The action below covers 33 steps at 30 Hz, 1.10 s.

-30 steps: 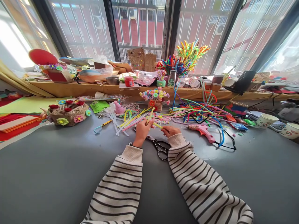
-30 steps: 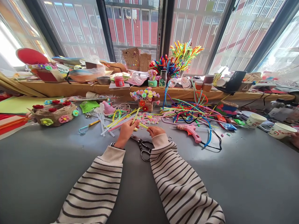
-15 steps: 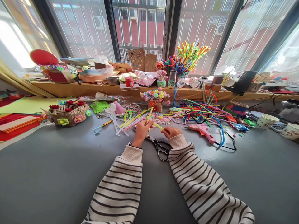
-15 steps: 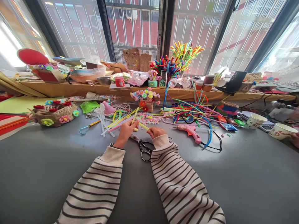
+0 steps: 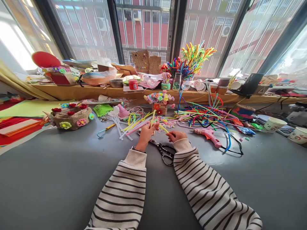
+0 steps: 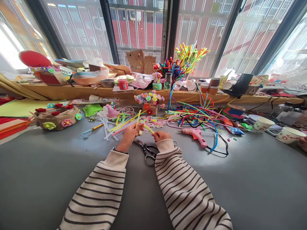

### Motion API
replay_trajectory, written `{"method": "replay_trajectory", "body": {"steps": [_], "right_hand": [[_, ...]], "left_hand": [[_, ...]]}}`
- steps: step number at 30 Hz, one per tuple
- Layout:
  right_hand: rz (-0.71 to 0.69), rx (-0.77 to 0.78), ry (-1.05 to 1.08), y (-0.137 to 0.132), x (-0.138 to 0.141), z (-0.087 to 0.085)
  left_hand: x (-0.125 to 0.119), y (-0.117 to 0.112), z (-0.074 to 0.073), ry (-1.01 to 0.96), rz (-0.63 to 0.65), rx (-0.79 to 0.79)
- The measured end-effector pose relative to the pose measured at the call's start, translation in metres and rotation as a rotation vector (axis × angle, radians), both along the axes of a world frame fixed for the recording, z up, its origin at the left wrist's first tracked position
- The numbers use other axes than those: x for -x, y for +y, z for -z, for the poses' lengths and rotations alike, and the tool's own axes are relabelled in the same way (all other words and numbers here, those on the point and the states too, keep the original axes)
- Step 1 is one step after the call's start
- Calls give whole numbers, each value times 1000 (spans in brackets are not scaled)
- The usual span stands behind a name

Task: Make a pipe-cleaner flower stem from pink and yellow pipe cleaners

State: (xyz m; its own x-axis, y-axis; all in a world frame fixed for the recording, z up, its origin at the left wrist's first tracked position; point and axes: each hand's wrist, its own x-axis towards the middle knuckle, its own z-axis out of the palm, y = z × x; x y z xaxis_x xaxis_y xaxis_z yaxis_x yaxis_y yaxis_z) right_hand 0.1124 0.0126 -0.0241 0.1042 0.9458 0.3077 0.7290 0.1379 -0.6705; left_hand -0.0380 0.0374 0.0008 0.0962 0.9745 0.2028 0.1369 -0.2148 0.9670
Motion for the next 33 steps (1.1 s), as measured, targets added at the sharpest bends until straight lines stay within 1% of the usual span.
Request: {"method": "replay_trajectory", "body": {"steps": [4, 7, 9, 12, 13, 15, 17, 18, 20, 23, 25, 26, 28, 30, 33], "right_hand": [[34, -37, 171, 0, 0, 1], [23, -4, 223, -2, 2, -1], [-23, 27, 237, -4, 4, -3], [-157, 47, 254, -8, 8, -5], [-198, 44, 270, -9, 10, -6], [-252, 42, 337, -11, 12, -8], [-255, 57, 465, -11, 12, -9], [-251, 62, 539, -11, 11, -10], [-243, 42, 680, -9, 9, -11], [-255, -33, 780, -6, 5, -13], [-262, -47, 834, -4, 3, -14], [-262, -40, 887, -4, 2, -15], [-227, -32, 1062, -2, -2, -16], [-152, -40, 1244, -1, -6, -17], [-59, -59, 1378, 1, -13, -19]], "left_hand": [[-3, -4, -4, -130, 68, 61], [-5, -8, -7, -124, 131, 73], [-7, -11, -9, -92, 222, 49], [-8, -13, -11, -70, 385, 45], [-7, -13, -11, -71, 400, 58], [-5, -13, -12, -75, 364, 65], [-3, -12, -12, -86, 302, 44], [-3, -13, -13, -83, 300, 41], [-3, -16, -15, -42, 376, 79], [-6, -22, -19, 78, 561, 185], [-7, -24, -19, 123, 607, 198], [-7, -23, -19, 135, 603, 189], [-7, -21, -18, 134, 549, 164], [-6, -16, -16, 90, 452, 146], [-4, -11, -13, -32, 310, 151]]}}
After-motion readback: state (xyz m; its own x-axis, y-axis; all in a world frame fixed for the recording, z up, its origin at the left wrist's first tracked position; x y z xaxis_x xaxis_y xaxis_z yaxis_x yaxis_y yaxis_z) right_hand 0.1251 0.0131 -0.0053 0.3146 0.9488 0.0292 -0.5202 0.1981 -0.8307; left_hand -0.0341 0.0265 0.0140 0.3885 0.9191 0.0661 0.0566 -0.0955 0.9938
